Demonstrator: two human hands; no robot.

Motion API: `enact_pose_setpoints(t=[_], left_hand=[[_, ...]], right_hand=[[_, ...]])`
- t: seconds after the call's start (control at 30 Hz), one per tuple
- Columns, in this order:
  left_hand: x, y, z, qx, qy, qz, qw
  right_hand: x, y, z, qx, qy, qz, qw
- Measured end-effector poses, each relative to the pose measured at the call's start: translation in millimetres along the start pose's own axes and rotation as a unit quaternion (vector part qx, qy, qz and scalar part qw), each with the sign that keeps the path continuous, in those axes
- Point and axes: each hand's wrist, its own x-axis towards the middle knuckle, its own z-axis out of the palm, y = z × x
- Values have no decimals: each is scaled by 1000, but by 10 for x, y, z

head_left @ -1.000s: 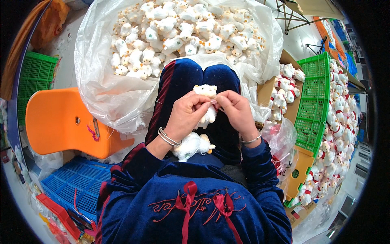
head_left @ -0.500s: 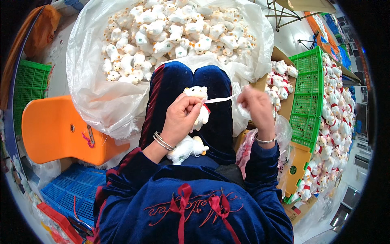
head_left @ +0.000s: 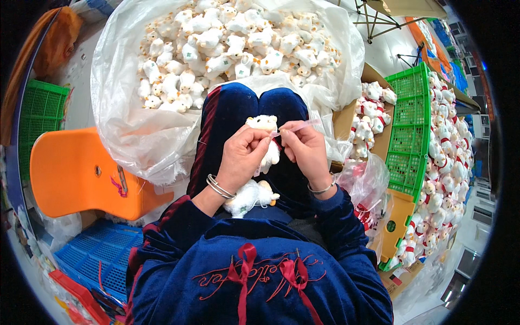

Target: The person sits on the floor and ties red ribbons around the necks of small white stuffed animals. They pick each toy from a large plastic bag, wrap the ribbon, and tie a bow by hand, then place the finished items into a green crate.

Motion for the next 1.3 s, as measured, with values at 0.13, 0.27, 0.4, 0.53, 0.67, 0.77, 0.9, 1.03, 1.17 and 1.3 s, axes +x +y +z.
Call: enact_pose_setpoints(t=[0.13, 0.27, 0.4, 0.53, 0.67, 0.77, 0.9, 1.03, 1.17, 1.3], left_hand=[[4, -9, -11, 6, 0, 9, 1000], [-7, -20, -10, 12, 2, 1, 1000], [3, 8, -15, -4, -4, -12, 1000], [12, -2, -34, 20, -9, 11, 1000], [17, 15, -47, 11, -12, 4, 1000], [22, 54, -54, 6, -20, -14, 1000], [41, 22, -76, -17, -29, -19, 999], [56, -25, -92, -8, -39, -36, 999], [63, 22, -87, -16, -38, -44, 998], [78, 29, -70, -12, -33, -40, 999]], right_hand=[[-110, -118, -118, -143, -136, -95, 976], [-91, -177, -305, -33, -165, 25, 985], [-95, -144, -216, -37, -126, 78, 988], [-49, -229, -133, -65, -104, 84, 989], [-26, -238, -135, -51, -125, 112, 984], [-18, -266, -113, -74, -110, 102, 986], [-12, -242, -43, -194, -69, -2, 979], [38, -179, -38, -240, -65, -54, 967], [77, -204, -101, -164, -103, 27, 981], [95, -272, -165, -93, -143, 88, 981]])
